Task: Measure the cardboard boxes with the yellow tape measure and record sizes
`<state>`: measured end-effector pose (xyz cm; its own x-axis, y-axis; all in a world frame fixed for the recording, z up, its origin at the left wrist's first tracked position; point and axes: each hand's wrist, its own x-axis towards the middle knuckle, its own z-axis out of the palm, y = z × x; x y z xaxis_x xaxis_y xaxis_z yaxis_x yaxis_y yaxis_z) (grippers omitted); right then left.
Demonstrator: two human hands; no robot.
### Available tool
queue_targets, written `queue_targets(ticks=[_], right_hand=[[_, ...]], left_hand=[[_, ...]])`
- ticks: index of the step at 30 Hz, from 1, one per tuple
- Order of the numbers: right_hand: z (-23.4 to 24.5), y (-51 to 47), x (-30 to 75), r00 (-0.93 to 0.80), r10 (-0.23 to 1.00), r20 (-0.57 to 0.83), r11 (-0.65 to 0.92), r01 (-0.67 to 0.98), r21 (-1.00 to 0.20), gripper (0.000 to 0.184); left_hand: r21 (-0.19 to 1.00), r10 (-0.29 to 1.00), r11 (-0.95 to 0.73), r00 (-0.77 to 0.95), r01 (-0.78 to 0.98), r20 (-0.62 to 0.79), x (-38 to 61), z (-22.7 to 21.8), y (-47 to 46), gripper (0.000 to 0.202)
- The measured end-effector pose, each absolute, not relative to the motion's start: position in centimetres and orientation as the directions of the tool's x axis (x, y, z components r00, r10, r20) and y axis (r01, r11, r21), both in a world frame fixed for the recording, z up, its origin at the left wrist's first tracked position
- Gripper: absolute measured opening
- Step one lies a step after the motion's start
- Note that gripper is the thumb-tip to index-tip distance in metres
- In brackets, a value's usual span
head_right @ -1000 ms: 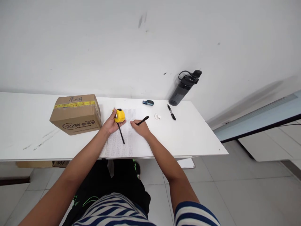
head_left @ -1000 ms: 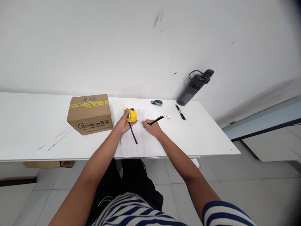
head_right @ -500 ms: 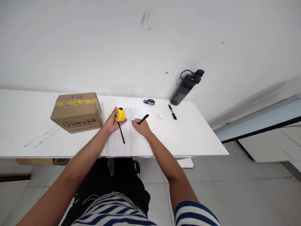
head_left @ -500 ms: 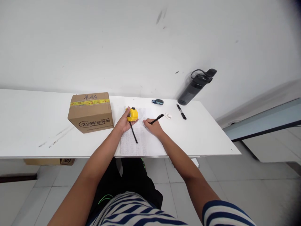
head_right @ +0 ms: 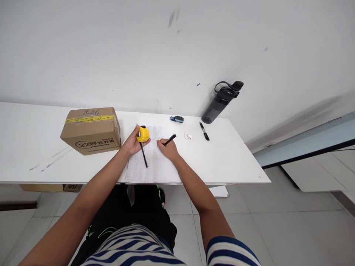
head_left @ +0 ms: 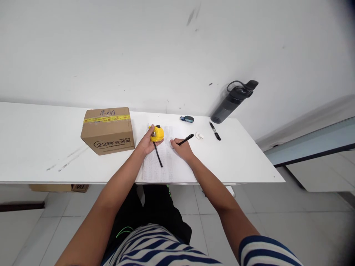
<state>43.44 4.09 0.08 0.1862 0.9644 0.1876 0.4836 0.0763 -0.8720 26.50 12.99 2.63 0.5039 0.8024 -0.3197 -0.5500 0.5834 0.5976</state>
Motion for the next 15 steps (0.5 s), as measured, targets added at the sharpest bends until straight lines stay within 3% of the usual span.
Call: queue_targets(ticks=[6,11,15], right_hand=[[-0.04,4.06,43.47,0.156,0.973,0.169,0.076,0.476,-0.876,0.046],[-0.04,4.23,43.58,0.250,0.951,0.180,0.033,0.499,-0.866,0.045],[0.01,4.21,43.64,0.192,0.970,0.145,0.036,0.480,-0.876,0.044]], left_hand=[[0.598,0.796,0.590,0.517,-0.542,-0.316,26.37,2.59,13.02,0.034],[0.596,0.796,0.588,0.519,-0.546,-0.310,26.38,2.51,13.03,0.035],[0.600,0.798,0.586,0.519,-0.545,-0.306,26.42,2.50,13.02,0.035]])
